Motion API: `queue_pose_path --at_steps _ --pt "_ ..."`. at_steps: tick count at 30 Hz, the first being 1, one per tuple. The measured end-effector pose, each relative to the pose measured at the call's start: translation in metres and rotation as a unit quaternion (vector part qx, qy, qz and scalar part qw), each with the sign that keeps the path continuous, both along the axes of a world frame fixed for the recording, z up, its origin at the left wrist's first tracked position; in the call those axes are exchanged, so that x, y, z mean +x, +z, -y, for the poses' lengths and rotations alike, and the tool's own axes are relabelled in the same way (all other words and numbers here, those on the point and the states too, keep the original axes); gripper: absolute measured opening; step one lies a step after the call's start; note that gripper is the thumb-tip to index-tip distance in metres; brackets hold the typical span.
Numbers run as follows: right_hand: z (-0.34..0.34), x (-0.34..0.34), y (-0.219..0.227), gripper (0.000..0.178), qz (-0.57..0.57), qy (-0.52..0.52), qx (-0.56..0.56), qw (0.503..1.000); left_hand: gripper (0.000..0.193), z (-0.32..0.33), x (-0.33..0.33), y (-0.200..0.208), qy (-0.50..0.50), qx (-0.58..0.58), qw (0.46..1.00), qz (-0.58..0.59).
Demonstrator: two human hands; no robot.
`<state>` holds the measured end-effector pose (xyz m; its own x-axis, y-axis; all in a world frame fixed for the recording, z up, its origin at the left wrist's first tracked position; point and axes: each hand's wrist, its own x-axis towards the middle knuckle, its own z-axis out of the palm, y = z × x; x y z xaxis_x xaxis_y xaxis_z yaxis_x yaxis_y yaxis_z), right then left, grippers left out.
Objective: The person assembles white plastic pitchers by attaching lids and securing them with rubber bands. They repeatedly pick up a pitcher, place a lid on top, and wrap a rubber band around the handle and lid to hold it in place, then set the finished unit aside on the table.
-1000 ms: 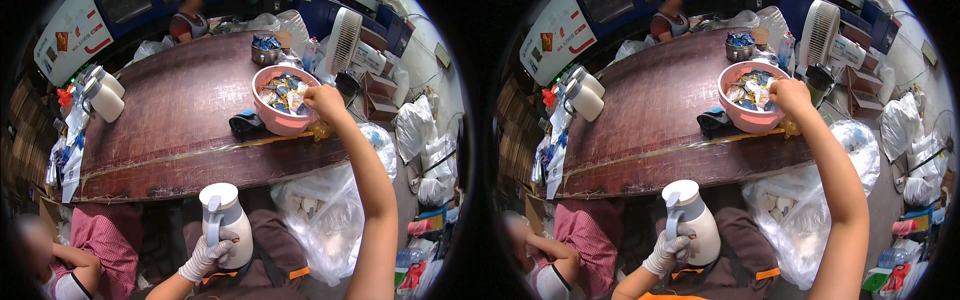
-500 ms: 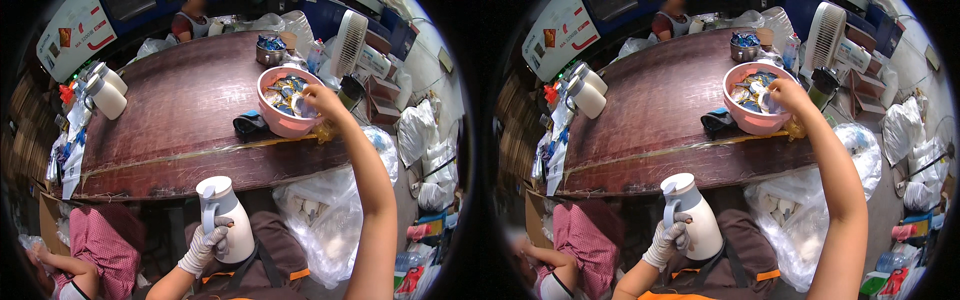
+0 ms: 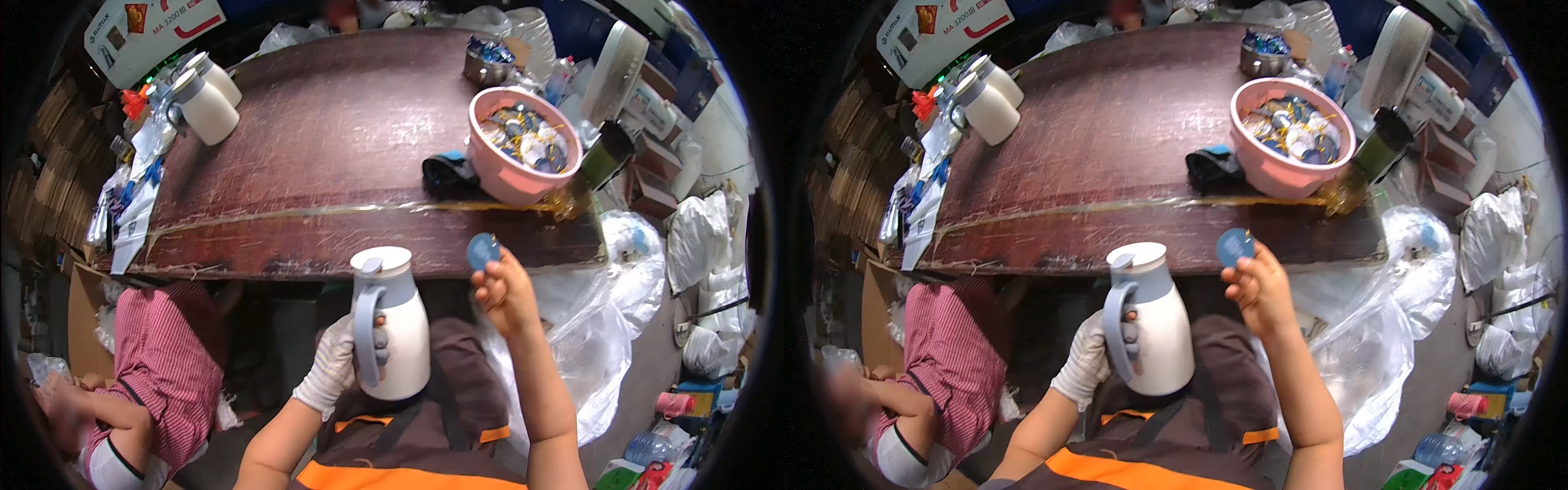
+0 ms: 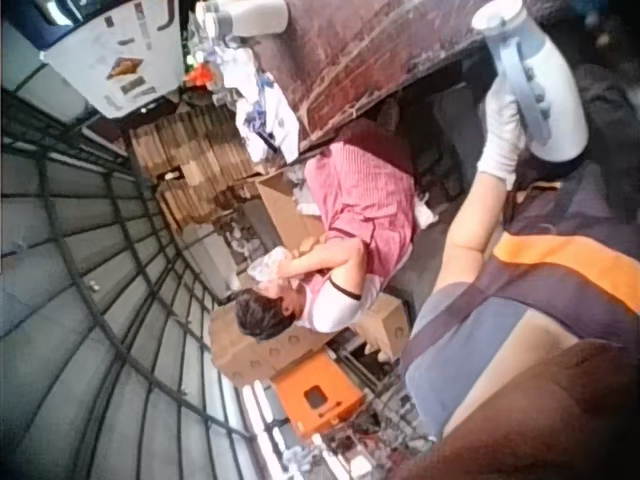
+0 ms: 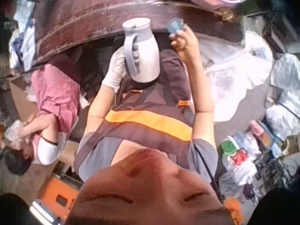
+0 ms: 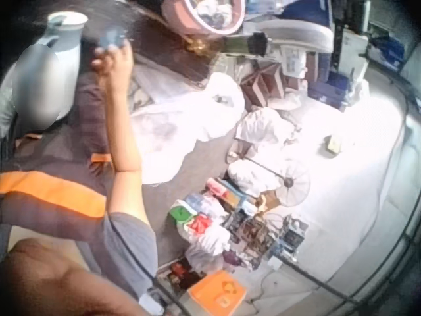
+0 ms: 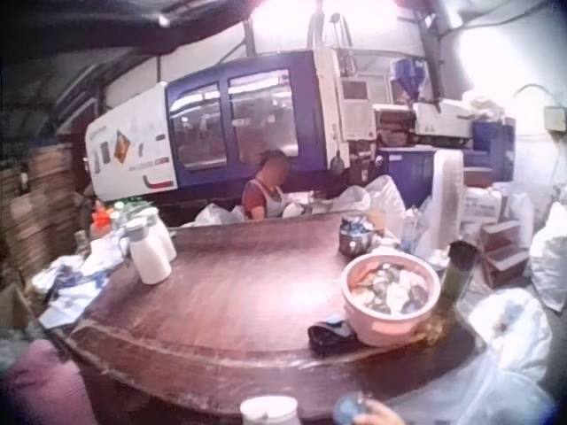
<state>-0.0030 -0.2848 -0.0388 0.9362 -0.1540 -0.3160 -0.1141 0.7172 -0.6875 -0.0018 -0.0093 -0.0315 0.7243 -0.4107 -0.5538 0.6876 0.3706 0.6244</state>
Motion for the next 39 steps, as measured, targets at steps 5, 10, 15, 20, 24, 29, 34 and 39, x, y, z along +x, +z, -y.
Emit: queue_pose_path --at_steps 5,10,15,20,24,29,34,39 --pt "-0.087 -0.030 -0.008 0.023 -0.052 0.116 -0.100 0.987 0.033 -0.012 -0.002 -0.003 -0.004 0.030 0.996 0.083" --pt "-0.110 -0.030 -0.008 0.019 -0.017 0.131 -0.289 0.948 0.035 -0.017 0.007 -0.010 -0.009 0.080 0.987 0.138" --pt "-0.108 -0.035 -0.007 0.023 0.036 0.187 -0.428 0.883 0.031 -0.015 0.009 -0.015 -0.014 0.054 0.987 0.151" --pt "-0.107 -0.030 -0.011 0.035 0.059 0.008 -0.154 0.986 0.016 -0.003 0.003 -0.006 0.042 0.087 0.982 0.161" --pt "-0.094 -0.028 -0.009 0.027 0.006 0.081 -0.068 0.994 0.016 0.002 0.004 -0.017 0.093 0.116 0.971 0.188" --pt "-0.074 -0.035 -0.011 0.028 -0.031 0.163 -0.144 0.976 0.013 -0.008 0.006 -0.018 0.112 0.158 0.964 0.180" --pt "-0.061 -0.021 0.016 0.027 0.076 0.076 0.137 0.985 0.013 -0.006 0.002 -0.024 0.131 0.128 0.971 0.156" --pt "-0.060 -0.025 0.005 0.027 -0.065 0.359 -0.092 0.926 0.013 -0.007 0.006 -0.014 0.168 0.098 0.967 0.165"
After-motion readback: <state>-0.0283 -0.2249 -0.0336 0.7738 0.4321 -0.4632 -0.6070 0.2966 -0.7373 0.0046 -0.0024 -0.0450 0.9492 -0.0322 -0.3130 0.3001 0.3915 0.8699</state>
